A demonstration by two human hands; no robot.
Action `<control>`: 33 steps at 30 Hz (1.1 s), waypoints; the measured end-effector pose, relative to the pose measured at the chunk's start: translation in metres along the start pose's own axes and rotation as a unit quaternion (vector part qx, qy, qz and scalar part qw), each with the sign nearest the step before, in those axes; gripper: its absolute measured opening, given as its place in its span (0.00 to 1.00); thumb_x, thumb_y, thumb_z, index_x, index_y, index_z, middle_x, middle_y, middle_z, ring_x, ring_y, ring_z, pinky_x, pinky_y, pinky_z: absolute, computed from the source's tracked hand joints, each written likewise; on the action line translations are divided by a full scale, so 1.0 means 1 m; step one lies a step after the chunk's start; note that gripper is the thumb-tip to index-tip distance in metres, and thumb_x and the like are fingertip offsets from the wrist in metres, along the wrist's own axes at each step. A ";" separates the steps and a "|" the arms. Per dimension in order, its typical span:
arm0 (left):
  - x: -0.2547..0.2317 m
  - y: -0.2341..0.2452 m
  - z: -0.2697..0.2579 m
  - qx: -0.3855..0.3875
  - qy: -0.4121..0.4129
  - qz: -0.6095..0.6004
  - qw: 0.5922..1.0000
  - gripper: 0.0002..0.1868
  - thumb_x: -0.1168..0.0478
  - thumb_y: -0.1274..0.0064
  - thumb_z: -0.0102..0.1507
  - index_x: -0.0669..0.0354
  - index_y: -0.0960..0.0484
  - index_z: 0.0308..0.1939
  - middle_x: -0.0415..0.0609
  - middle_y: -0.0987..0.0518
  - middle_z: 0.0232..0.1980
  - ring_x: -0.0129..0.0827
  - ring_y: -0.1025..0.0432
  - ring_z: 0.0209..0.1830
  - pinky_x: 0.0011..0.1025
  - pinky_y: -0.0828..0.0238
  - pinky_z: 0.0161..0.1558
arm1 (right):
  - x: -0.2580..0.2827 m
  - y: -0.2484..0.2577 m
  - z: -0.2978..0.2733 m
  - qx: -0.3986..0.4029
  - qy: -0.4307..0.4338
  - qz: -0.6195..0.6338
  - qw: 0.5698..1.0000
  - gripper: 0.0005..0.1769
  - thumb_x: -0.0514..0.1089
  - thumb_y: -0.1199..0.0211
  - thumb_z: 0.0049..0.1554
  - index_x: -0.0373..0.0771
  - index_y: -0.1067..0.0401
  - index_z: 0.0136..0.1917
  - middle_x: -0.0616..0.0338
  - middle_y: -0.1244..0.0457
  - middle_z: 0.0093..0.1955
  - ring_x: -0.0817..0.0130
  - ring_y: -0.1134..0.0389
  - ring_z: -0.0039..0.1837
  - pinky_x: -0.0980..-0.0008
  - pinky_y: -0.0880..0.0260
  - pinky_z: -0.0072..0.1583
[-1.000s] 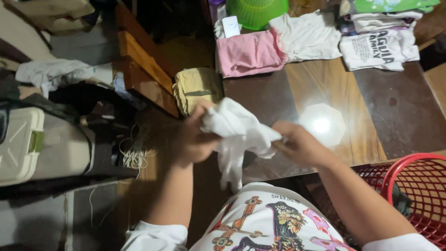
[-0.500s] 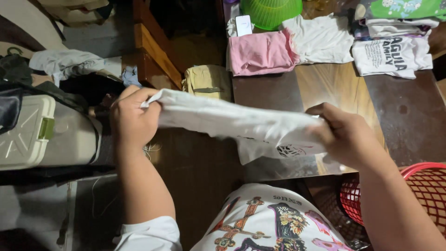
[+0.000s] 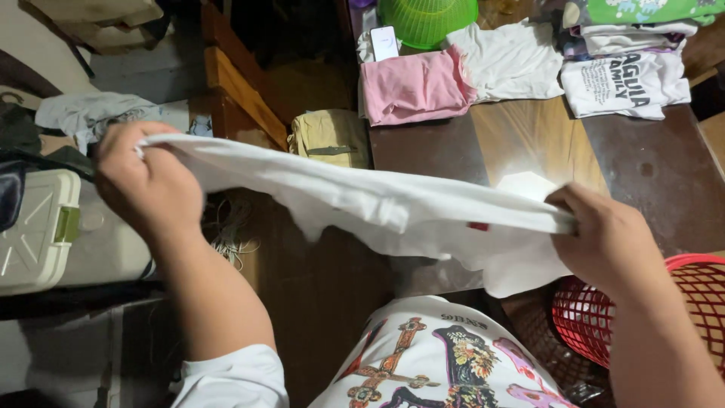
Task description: Fold several t-shirts on a dark brown wooden table and place them into a red plastic laundry basket.
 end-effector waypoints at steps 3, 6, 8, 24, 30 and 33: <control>-0.007 -0.012 0.018 -0.010 0.018 0.007 1.000 0.13 0.76 0.59 0.59 0.62 0.18 0.34 0.52 0.19 0.38 0.43 0.23 0.43 0.34 0.29 0.47 | -0.046 -0.018 -0.014 0.094 -0.074 0.041 0.992 0.17 0.36 0.34 0.50 0.41 0.26 0.55 0.50 0.33 0.38 0.57 0.29 0.41 0.59 0.28 0.46; -0.010 -0.052 0.025 0.020 0.039 -0.050 0.998 0.13 0.75 0.59 0.63 0.60 0.18 0.37 0.47 0.18 0.42 0.37 0.22 0.45 0.32 0.28 0.50 | -0.099 -0.059 -0.045 0.172 -0.117 0.239 0.948 0.14 0.36 0.39 0.54 0.38 0.25 0.55 0.60 0.31 0.38 0.70 0.30 0.42 0.68 0.28 0.44; -0.005 -0.104 0.021 0.123 0.118 -0.361 0.917 0.15 0.77 0.63 0.67 0.62 0.20 0.45 0.46 0.21 0.42 0.30 0.28 0.43 0.28 0.31 0.47 | -0.131 -0.094 -0.069 0.165 -0.184 0.439 0.864 0.12 0.37 0.44 0.61 0.32 0.25 0.56 0.66 0.35 0.40 0.76 0.37 0.41 0.73 0.37 0.41; -0.174 -0.458 -0.037 0.248 0.259 -0.465 0.809 0.10 0.67 0.54 0.67 0.65 0.21 0.50 0.46 0.18 0.41 0.26 0.25 0.36 0.26 0.24 0.36 | -0.296 -0.176 -0.162 -0.017 -0.376 0.534 0.757 0.19 0.50 0.48 0.71 0.33 0.26 0.58 0.69 0.39 0.44 0.78 0.45 0.42 0.74 0.44 0.44; -0.280 -0.605 -0.069 0.310 0.123 -0.465 0.820 0.20 0.67 0.51 0.66 0.62 0.23 0.63 0.59 0.17 0.59 0.41 0.23 0.48 0.33 0.24 0.50 | -0.361 -0.144 -0.111 -0.047 -0.389 0.460 0.797 0.23 0.54 0.52 0.71 0.33 0.27 0.59 0.63 0.33 0.48 0.75 0.38 0.47 0.71 0.36 0.51; -0.301 -0.617 -0.114 0.332 -0.086 -0.343 0.875 0.51 0.69 0.36 0.52 0.67 0.46 0.77 0.79 0.45 0.73 0.67 0.48 0.73 0.46 0.44 0.67 | -0.378 -0.119 -0.088 0.044 -0.404 0.316 0.857 0.27 0.56 0.47 0.67 0.31 0.33 0.67 0.49 0.32 0.52 0.61 0.32 0.53 0.64 0.33 0.57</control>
Point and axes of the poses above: each hand's wrist, its own z-axis towards the middle knuckle, its own y-axis out of the back of the hand, x = y × z, the point moved 4 cm from there along z, towards the middle knuckle
